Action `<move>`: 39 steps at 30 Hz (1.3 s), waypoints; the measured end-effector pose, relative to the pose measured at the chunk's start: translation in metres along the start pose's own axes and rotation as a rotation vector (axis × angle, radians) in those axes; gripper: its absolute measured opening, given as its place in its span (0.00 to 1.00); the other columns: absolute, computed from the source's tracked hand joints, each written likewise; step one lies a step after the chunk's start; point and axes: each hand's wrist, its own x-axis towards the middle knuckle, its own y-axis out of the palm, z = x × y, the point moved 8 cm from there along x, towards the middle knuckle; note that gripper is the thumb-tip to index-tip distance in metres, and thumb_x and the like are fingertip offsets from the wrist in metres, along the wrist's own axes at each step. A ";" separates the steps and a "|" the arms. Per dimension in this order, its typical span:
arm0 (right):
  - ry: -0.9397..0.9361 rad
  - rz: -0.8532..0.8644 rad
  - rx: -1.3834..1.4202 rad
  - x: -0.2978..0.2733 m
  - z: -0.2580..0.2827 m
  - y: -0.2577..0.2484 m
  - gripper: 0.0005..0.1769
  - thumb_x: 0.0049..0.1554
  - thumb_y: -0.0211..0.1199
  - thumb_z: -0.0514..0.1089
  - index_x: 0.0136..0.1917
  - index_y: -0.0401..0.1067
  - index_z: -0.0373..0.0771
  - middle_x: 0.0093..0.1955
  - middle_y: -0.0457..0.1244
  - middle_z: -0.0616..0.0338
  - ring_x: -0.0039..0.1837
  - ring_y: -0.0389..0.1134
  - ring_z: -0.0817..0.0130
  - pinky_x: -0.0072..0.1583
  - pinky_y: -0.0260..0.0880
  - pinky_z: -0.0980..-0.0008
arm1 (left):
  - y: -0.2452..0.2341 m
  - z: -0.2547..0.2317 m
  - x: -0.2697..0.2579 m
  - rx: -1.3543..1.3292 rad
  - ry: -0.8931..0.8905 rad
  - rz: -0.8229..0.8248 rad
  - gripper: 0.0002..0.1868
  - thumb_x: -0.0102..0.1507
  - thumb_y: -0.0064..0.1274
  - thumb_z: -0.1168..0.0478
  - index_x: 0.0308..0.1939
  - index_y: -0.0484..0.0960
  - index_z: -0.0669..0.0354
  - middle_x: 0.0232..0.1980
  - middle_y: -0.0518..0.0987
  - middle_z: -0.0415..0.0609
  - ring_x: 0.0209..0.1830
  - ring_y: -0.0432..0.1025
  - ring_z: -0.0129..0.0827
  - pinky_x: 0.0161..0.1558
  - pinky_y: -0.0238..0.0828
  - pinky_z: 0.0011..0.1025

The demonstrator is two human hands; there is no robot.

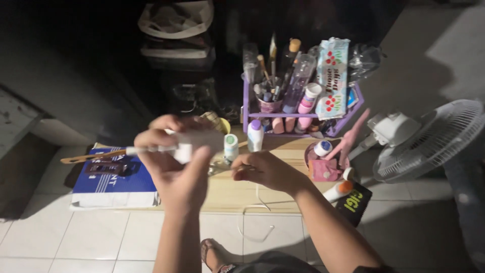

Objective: The person straightens pillows on a couch and organizes various items on a desk.

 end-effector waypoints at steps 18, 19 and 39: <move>-0.290 -0.163 0.102 0.049 0.036 0.008 0.06 0.60 0.63 0.40 0.48 0.80 0.39 0.46 0.69 0.59 0.50 0.69 0.69 0.53 0.69 0.69 | -0.045 0.027 -0.041 -0.168 -0.879 0.714 0.49 0.66 0.18 0.20 0.39 0.76 0.61 0.37 0.78 0.51 0.41 0.77 0.35 0.48 0.76 0.33; -0.287 -0.163 0.103 0.056 0.030 0.021 0.06 0.60 0.63 0.40 0.48 0.80 0.39 0.46 0.69 0.59 0.50 0.69 0.69 0.53 0.69 0.69 | -0.042 0.023 -0.039 -0.170 -0.881 0.713 0.49 0.66 0.18 0.20 0.39 0.76 0.61 0.37 0.78 0.51 0.41 0.77 0.35 0.48 0.76 0.33; -0.155 -0.223 0.003 0.080 0.028 0.021 0.15 0.64 0.63 0.49 0.43 0.73 0.35 0.42 0.65 0.60 0.48 0.67 0.68 0.52 0.68 0.68 | -0.073 0.044 -0.025 -0.533 -0.910 0.760 0.50 0.65 0.15 0.14 0.31 0.69 0.58 0.32 0.76 0.52 0.33 0.73 0.37 0.43 0.72 0.32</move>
